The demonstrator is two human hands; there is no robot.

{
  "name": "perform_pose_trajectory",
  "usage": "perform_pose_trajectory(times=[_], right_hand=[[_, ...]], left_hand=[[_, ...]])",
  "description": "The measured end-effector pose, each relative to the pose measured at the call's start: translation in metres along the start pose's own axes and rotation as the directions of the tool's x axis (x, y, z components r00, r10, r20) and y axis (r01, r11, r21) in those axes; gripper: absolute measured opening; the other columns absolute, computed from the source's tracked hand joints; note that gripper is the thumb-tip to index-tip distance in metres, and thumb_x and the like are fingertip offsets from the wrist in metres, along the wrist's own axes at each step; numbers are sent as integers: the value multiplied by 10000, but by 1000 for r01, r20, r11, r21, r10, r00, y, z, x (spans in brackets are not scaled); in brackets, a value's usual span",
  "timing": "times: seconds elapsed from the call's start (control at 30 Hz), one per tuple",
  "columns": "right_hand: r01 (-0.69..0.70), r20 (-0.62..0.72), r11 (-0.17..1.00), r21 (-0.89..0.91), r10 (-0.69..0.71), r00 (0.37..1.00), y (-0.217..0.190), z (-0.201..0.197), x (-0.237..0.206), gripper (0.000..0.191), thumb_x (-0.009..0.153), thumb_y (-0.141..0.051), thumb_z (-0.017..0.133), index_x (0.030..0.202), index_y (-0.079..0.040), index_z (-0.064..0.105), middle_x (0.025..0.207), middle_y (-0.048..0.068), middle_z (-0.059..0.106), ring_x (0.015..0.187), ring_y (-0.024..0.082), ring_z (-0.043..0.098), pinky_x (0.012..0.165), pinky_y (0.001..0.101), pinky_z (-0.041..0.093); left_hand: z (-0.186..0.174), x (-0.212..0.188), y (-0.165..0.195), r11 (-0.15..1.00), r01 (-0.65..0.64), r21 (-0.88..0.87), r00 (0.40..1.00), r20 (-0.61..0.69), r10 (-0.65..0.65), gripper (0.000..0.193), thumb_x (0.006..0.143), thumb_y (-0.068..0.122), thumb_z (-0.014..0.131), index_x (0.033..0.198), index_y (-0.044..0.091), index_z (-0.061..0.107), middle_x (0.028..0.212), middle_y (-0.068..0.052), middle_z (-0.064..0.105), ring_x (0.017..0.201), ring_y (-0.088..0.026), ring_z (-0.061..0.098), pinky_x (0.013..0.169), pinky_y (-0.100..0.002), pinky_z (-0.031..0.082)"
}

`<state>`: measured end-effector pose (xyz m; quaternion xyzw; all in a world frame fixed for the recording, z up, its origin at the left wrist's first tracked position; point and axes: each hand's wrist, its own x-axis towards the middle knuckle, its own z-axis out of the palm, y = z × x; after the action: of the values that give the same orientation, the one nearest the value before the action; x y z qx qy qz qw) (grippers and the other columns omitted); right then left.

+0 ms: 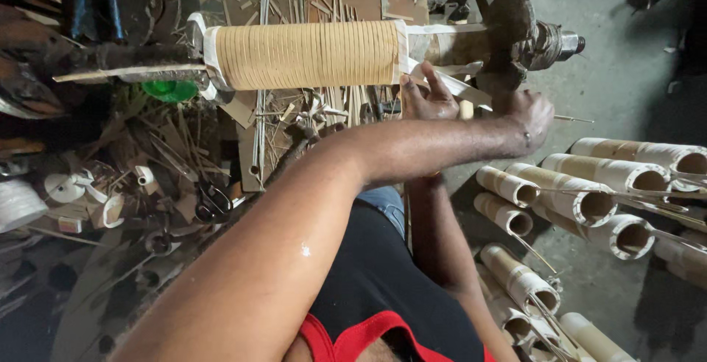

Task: The person winds a long thin wooden strip around a large cylindrical drum mounted on a machine, securing the wound layers with paper tape. They then pull the strip taut along the drum and hold it in place with one hand while steadying the wound roll with the other.

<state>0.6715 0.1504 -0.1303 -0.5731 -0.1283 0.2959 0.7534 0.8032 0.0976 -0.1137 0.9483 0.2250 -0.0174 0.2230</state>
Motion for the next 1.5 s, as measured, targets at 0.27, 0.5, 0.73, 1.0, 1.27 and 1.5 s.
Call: perform_pose_trajectory(times=[0.27, 0.5, 0.73, 1.0, 1.27, 1.5], right_hand=[[-140, 81, 977, -161, 154, 985, 4, -1, -3, 291, 917, -103, 800, 1150, 63, 747, 919, 96, 753, 664, 102, 607, 573, 255, 493], [-285, 78, 908, -306, 322, 943, -3, -7, -4, 305, 918, -195, 779, 1134, 13, 721, 851, 31, 724, 637, 72, 597, 530, 234, 479], [-462, 234, 880, -111, 475, 849, -6, -13, 3, 161, 990, -142, 718, 996, 19, 712, 788, 13, 667, 652, 91, 587, 591, 240, 463], [-443, 266, 890, -109, 455, 850, -11, -15, 0, 143, 987, -131, 689, 936, 1, 713, 740, -5, 620, 616, 79, 536, 560, 227, 411], [-440, 258, 888, -133, 460, 850, -13, -6, -5, 148, 982, -142, 684, 925, -5, 699, 731, 5, 629, 621, 96, 571, 568, 239, 449], [-431, 268, 892, -137, 452, 851, -15, -6, -8, 158, 982, -160, 709, 950, -6, 722, 710, -21, 599, 591, 72, 523, 531, 229, 394]], left_hand=[[22, -19, 30, 989, -84, 123, 991, 116, 70, 179, 750, 299, 733, 848, 150, 749, 798, -51, 694, 746, -273, 693, 588, -549, 516], [21, -58, 80, 924, -326, 200, 935, 215, 283, 194, 751, 325, 731, 875, 180, 769, 850, -37, 700, 792, -265, 692, 594, -577, 507], [-22, -159, 14, 640, -760, -113, 531, -675, 512, 275, 830, 319, 724, 915, 79, 620, 927, -107, 624, 885, -302, 653, 704, -451, 533], [-15, -229, -226, 977, 155, -145, 824, -526, -209, 923, 909, 632, 748, 1407, -81, 439, 1393, -296, 500, 1274, -473, 535, 1009, -533, 477], [-29, -191, -237, 85, -128, -988, 991, -132, -36, 617, 978, 366, 728, 1472, 64, 517, 1529, -136, 507, 1436, -323, 438, 1163, -463, 396], [-32, -256, -254, 257, 283, -924, 945, 223, -241, 301, 1147, 273, 462, 1271, 106, 679, 1175, -92, 704, 1006, -118, 578, 874, -326, 467]])
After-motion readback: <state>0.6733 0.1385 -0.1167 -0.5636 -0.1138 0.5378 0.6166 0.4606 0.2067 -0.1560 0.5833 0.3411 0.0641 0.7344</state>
